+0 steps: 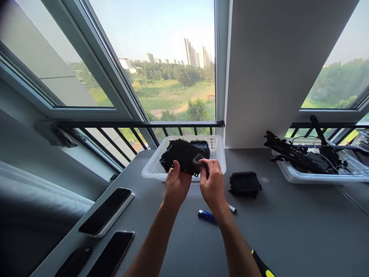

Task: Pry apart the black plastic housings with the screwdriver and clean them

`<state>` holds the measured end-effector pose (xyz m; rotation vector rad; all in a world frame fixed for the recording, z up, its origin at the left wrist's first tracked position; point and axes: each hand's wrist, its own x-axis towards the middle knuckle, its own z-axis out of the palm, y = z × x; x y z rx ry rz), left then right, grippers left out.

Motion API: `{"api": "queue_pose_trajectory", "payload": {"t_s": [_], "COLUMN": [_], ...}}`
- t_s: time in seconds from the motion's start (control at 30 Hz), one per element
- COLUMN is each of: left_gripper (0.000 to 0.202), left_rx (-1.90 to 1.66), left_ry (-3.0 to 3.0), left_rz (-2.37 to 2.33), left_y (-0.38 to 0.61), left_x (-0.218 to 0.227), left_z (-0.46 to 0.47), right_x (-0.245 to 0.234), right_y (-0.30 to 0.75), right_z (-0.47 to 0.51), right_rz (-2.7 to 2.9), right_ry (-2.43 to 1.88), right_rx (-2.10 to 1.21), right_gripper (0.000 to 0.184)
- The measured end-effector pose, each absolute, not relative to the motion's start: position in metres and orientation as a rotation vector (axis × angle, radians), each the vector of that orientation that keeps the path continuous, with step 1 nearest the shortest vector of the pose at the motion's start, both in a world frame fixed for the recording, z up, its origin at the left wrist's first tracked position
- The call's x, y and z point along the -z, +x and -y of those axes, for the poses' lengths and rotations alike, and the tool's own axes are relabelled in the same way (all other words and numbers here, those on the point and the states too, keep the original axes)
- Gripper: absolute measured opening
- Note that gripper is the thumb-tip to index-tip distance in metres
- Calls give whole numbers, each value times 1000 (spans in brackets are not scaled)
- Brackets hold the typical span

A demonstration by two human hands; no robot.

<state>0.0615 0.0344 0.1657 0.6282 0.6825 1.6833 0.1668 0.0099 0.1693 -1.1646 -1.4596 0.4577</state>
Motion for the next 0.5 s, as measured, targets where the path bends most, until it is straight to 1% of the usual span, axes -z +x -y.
{"api": "queue_pose_trajectory", "payload": {"t_s": [0.13,0.23,0.3,0.4,0.43,0.5], "left_gripper": [32,28,38,66,71,73], "left_rx": [-1669,-1652,-1649,-1622,-1596,-1526], "left_ry": [652,756,796,878,923,1002], "left_rz": [-776,-804,-831,-835,-833,-832], "left_y": [62,60,56,46,43,37], "left_x": [-163,-165,-169,-176,-178,-182], "left_z": [-33,-33,-31,-28,-27,-25], "right_x": [-162,-162,-163,-163,-162,-161], "right_y": [165,164,165,171,173,178], "right_z": [-14,-14,-13,-15,-16,-17], "right_rz": [1281,1224,1180,1146,1148,1161], "right_ry": [-1145,-1121,-1111,-1133,-1148,-1175], "right_rx": [-669,-718,-699,-633,-599,-515], "right_gripper": [25,29,29,26,25,22]}}
